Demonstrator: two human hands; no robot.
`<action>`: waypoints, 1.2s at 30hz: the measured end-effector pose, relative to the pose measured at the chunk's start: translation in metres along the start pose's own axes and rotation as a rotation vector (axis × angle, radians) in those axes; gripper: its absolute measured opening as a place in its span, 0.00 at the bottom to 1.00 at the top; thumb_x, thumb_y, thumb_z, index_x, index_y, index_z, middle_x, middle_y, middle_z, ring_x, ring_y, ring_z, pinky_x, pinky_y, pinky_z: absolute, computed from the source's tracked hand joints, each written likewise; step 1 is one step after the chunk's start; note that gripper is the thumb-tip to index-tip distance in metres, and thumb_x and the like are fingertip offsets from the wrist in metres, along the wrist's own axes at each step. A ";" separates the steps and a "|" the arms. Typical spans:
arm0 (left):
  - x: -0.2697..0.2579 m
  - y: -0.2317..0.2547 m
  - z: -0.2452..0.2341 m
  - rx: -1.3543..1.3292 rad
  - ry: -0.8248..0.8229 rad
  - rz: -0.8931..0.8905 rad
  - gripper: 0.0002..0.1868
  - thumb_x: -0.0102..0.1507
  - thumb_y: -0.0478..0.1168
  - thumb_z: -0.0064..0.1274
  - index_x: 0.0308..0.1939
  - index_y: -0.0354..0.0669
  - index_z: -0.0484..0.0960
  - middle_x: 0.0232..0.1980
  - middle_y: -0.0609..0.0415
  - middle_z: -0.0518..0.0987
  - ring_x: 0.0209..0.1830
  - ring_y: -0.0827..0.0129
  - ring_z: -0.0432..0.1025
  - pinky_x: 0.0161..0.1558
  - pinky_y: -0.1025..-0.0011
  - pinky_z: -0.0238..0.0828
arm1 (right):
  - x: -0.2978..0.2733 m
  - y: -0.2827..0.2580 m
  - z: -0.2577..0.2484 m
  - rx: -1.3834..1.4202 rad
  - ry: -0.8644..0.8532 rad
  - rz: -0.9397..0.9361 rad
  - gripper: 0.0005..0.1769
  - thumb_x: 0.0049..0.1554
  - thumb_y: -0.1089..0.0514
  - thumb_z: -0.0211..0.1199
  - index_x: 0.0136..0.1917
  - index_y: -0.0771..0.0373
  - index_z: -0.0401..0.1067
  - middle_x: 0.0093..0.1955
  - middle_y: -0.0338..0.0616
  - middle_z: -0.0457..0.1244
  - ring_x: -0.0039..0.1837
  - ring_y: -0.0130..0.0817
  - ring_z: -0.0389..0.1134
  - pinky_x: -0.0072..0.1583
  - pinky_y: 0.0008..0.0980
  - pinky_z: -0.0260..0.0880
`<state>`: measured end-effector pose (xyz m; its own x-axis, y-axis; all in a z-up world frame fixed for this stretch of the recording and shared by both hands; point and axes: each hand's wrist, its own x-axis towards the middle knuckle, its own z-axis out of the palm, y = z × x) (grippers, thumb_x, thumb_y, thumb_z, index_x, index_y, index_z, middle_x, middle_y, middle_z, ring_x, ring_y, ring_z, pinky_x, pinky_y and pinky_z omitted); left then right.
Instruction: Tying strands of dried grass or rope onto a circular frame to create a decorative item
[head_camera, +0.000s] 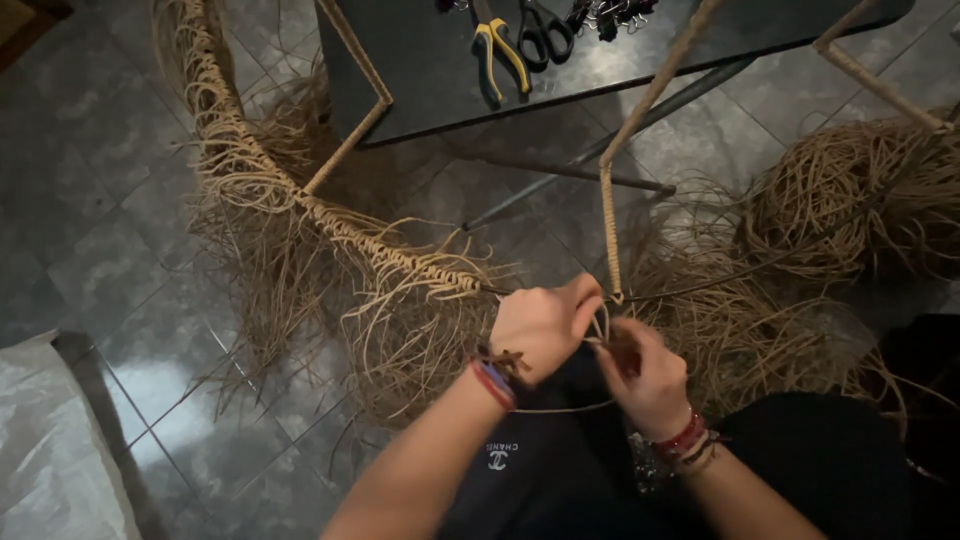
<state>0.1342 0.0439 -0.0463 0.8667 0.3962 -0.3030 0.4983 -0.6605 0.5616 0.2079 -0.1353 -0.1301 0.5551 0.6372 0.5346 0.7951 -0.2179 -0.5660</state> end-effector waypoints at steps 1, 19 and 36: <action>0.004 0.000 0.003 -0.001 0.000 -0.002 0.13 0.70 0.59 0.41 0.52 0.66 0.76 0.32 0.51 0.85 0.37 0.42 0.81 0.43 0.50 0.79 | 0.009 -0.009 -0.002 0.001 -0.002 0.000 0.16 0.54 0.56 0.74 0.52 0.66 0.75 0.41 0.48 0.70 0.39 0.46 0.73 0.38 0.38 0.73; -0.049 -0.031 0.062 -0.203 0.586 0.363 0.07 0.62 0.38 0.56 0.44 0.44 0.80 0.41 0.48 0.73 0.38 0.51 0.67 0.41 0.56 0.66 | 0.008 -0.002 0.011 1.139 -0.275 1.091 0.07 0.62 0.63 0.61 0.50 0.66 0.78 0.24 0.35 0.51 0.27 0.24 0.48 0.31 0.27 0.45; -0.059 -0.095 0.100 -1.269 0.002 -0.283 0.06 0.72 0.38 0.45 0.43 0.45 0.77 0.20 0.57 0.69 0.12 0.72 0.64 0.16 0.75 0.63 | 0.014 -0.023 0.008 0.950 -0.301 0.993 0.12 0.62 0.57 0.62 0.50 0.68 0.81 0.22 0.32 0.48 0.25 0.22 0.44 0.29 0.26 0.42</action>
<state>0.0383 0.0193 -0.1587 0.7349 0.4235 -0.5297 0.2932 0.5060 0.8112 0.1954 -0.1157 -0.1144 0.6114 0.6724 -0.4172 -0.4253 -0.1654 -0.8898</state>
